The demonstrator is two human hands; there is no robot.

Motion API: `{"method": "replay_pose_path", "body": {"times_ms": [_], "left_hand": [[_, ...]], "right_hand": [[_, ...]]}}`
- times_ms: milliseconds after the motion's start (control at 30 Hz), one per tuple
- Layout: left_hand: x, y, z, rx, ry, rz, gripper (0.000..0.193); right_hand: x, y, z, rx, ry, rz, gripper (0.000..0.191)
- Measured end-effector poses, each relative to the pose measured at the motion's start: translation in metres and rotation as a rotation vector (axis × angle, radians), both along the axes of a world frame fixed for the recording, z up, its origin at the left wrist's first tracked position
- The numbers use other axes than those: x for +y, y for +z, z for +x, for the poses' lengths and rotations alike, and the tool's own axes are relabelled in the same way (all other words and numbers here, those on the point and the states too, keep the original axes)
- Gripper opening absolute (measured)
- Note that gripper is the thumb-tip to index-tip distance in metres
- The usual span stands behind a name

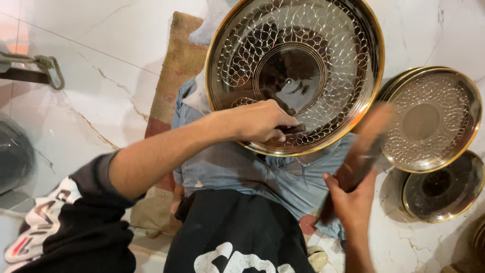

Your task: The person sits cross-legged on the floor with a large decorative brass tray on their lap. They hold a small punch against the tray's embossed pattern with one hand and repeatedly strike it with a hammer held in the other hand, working across the tray's surface to shape the raised design.

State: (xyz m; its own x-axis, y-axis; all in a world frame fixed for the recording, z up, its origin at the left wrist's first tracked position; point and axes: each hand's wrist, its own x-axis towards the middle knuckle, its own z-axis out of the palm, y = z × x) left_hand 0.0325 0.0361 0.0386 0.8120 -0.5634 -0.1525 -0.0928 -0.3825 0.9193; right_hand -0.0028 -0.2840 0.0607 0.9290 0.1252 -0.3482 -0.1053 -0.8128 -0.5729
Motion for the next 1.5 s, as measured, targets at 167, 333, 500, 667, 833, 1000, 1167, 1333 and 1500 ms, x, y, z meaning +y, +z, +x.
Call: {"method": "replay_pose_path", "body": {"times_ms": [167,333,500,667,833,1000,1167,1333,1500], "left_hand": [[-0.003,0.014,0.016,0.057,-0.254,0.040,0.046],[-0.005,0.015,0.014,-0.072,-0.075,-0.014,0.043],[0.007,0.006,-0.004,-0.016,0.221,0.031,0.053],[0.013,-0.004,-0.005,-0.139,0.223,-0.043,0.049],[0.013,-0.008,-0.007,-0.121,0.194,-0.046,0.047],[0.015,-0.009,-0.013,-0.173,0.261,0.007,0.044],[0.012,-0.005,-0.027,-0.219,0.461,0.053,0.041],[0.004,0.002,-0.047,-0.096,0.669,0.075,0.034],[-0.008,0.007,-0.068,-0.211,0.962,0.114,0.035]], "right_hand": [[-0.006,-0.031,-0.055,-0.096,-0.236,0.181,0.070],[0.000,-0.030,-0.081,-0.114,-0.101,-0.139,0.084],[0.006,-0.016,-0.048,-0.004,-0.193,-0.065,0.091],[0.016,0.000,-0.008,-0.210,-0.087,0.282,0.087],[0.029,0.013,0.019,-0.040,-0.038,0.131,0.085],[0.038,0.019,0.042,-0.148,0.312,-0.074,0.086],[0.060,0.043,0.081,-0.241,0.396,0.108,0.088],[0.095,0.083,0.120,-0.112,0.611,-0.259,0.088],[0.130,0.110,0.137,-0.038,0.945,-0.658,0.080]]}}
